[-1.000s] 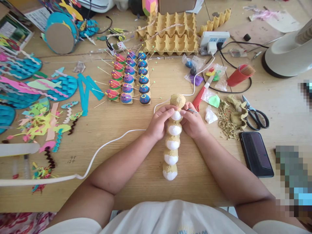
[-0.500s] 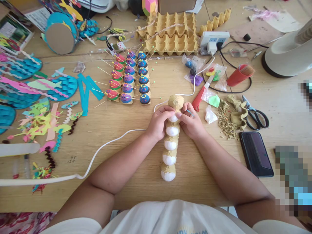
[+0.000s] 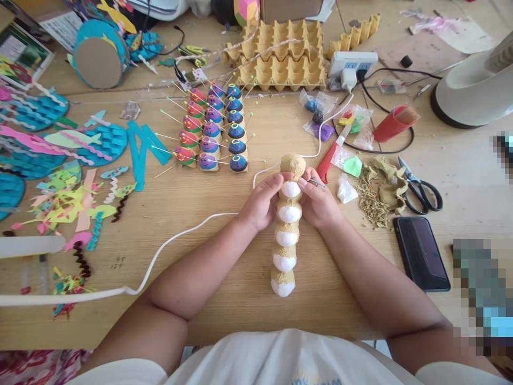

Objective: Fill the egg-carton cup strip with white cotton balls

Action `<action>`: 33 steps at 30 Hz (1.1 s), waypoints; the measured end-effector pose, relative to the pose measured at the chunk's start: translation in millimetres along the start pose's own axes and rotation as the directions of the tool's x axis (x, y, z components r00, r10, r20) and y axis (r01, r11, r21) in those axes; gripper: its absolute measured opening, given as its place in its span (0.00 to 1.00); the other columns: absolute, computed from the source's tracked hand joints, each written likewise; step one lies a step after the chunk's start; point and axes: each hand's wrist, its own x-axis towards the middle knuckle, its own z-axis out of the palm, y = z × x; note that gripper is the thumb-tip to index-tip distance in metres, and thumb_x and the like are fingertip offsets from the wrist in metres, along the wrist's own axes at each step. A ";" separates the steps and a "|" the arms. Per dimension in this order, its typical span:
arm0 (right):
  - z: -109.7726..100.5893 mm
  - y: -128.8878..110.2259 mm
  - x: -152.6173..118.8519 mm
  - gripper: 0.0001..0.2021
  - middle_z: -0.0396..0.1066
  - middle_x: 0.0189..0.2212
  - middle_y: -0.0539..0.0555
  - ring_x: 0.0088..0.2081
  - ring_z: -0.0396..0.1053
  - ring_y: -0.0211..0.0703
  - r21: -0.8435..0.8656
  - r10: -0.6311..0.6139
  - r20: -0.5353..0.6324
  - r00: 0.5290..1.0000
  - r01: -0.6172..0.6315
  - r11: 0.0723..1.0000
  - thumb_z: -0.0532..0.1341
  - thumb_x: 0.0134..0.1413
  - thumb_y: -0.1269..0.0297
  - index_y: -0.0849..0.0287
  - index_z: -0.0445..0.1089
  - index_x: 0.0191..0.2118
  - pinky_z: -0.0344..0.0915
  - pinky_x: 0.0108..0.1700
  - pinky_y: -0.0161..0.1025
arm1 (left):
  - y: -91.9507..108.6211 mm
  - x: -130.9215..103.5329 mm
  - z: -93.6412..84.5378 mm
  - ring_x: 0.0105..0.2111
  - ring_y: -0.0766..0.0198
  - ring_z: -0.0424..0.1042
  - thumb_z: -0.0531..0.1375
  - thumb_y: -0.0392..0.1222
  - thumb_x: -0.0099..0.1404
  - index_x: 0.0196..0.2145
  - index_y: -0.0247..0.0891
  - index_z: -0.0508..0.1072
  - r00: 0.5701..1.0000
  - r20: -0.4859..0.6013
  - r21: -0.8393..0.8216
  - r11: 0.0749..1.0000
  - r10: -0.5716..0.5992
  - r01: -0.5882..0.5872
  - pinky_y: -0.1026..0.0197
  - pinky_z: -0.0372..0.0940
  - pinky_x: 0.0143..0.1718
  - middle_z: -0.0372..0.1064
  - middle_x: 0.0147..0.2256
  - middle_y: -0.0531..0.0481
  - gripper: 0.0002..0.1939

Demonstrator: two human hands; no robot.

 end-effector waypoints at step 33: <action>-0.4 1.4 -1.4 0.30 0.64 0.30 0.44 0.31 0.63 0.38 -0.084 0.003 0.003 1.000 -0.003 0.996 0.82 0.41 0.56 0.50 0.58 0.35 0.61 0.33 0.37 | -2.7 -2.8 5.9 0.30 0.67 0.74 0.77 0.44 0.49 0.31 0.40 0.81 0.994 -0.075 0.082 0.994 0.084 -0.078 0.62 0.67 0.35 0.78 0.29 0.55 0.13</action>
